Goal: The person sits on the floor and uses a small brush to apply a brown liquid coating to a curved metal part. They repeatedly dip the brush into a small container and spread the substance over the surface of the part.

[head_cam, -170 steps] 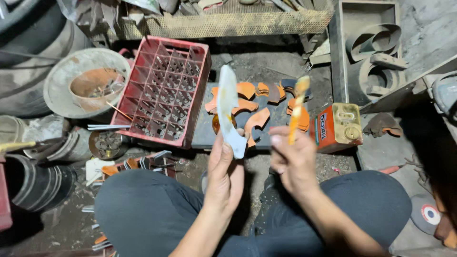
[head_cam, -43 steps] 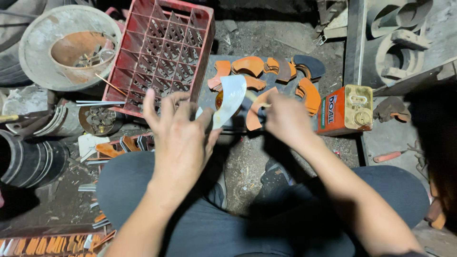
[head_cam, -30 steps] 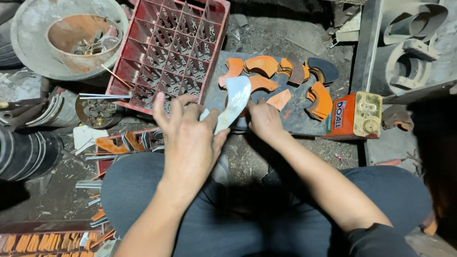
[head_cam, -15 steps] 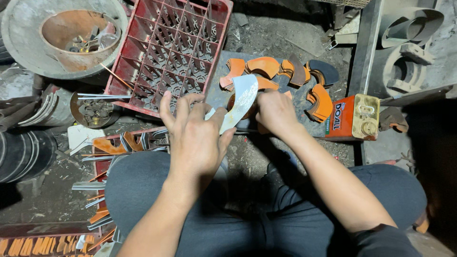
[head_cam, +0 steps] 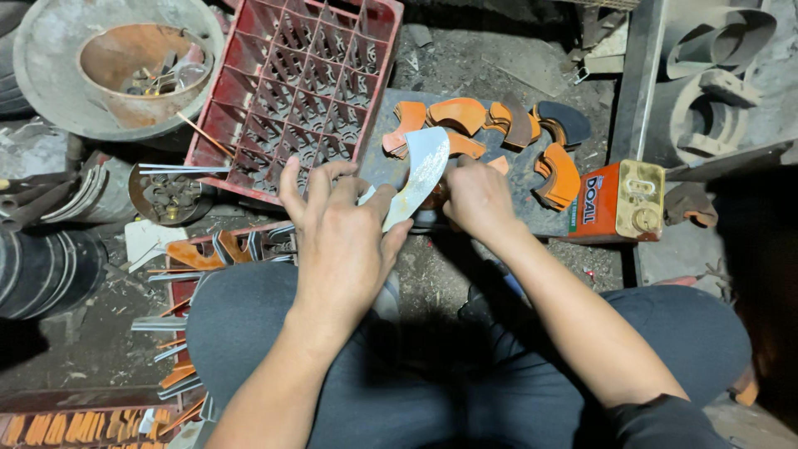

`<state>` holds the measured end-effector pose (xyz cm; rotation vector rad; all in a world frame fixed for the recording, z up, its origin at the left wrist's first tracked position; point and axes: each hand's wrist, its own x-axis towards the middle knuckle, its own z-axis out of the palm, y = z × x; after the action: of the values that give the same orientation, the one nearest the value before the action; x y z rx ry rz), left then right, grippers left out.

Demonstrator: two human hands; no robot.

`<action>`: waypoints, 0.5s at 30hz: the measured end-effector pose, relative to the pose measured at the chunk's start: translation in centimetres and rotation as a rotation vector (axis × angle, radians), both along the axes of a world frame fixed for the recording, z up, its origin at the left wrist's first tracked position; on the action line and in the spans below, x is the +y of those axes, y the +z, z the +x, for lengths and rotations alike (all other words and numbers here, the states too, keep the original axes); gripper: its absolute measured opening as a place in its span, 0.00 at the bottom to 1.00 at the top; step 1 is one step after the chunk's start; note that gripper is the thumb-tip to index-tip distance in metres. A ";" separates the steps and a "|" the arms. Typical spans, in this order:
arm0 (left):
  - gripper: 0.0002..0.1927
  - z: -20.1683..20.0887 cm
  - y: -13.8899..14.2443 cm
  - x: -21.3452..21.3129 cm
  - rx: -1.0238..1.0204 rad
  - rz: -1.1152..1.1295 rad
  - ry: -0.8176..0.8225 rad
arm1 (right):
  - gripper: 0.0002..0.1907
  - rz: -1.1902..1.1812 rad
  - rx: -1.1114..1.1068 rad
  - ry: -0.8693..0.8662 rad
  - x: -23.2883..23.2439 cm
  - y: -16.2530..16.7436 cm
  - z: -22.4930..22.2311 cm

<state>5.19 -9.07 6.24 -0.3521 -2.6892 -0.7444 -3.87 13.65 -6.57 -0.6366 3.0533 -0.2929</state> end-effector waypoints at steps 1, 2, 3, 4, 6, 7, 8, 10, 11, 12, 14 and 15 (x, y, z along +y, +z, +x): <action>0.17 0.0 0.1 0.2 -0.005 -0.005 -0.002 | 0.16 0.016 0.002 -0.002 -0.1 -0.2 0.1; 0.17 0.0 0.1 0.3 -0.010 -0.010 -0.004 | 0.15 0.026 0.004 0.003 -0.4 -0.5 0.3; 0.18 0.0 0.2 0.5 -0.015 -0.016 -0.005 | 0.14 0.035 0.004 0.008 -0.7 -0.8 0.4; 0.18 0.1 0.2 0.6 -0.011 -0.010 -0.007 | 0.13 0.043 0.003 0.017 -0.7 -1.0 0.5; 0.19 0.2 0.2 0.6 -0.002 0.000 -0.002 | 0.17 0.000 -0.010 0.015 -0.6 -1.1 0.6; 0.19 0.3 0.2 0.5 -0.002 -0.009 0.001 | 0.19 -0.018 -0.018 0.015 -0.5 -0.7 0.5; 0.18 0.4 0.2 0.4 -0.006 -0.013 0.005 | 0.17 0.007 -0.004 0.011 -0.2 0.0 0.5; 0.18 0.3 0.2 0.3 -0.004 -0.012 0.005 | 0.12 0.061 0.032 -0.006 0.4 2.1 0.1; 0.18 0.3 0.2 0.2 0.000 -0.008 0.007 | 0.11 0.107 0.002 -0.024 0.6 3.6 -0.1; 0.19 0.2 0.2 0.2 0.003 -0.006 0.008 | 0.11 0.152 -0.031 -0.043 0.7 5.1 -0.2; 0.19 0.1 0.3 0.2 0.006 0.003 0.004 | 0.10 0.175 -0.046 -0.062 0.7 8.3 0.1; 0.19 0.1 0.3 0.2 0.008 0.007 0.000 | 0.09 0.158 -0.029 -0.061 0.7 9.9 0.6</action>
<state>5.26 -8.85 6.59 -0.3530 -2.6779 -0.7511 -3.29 14.35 3.28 -0.5264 3.0327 -0.0597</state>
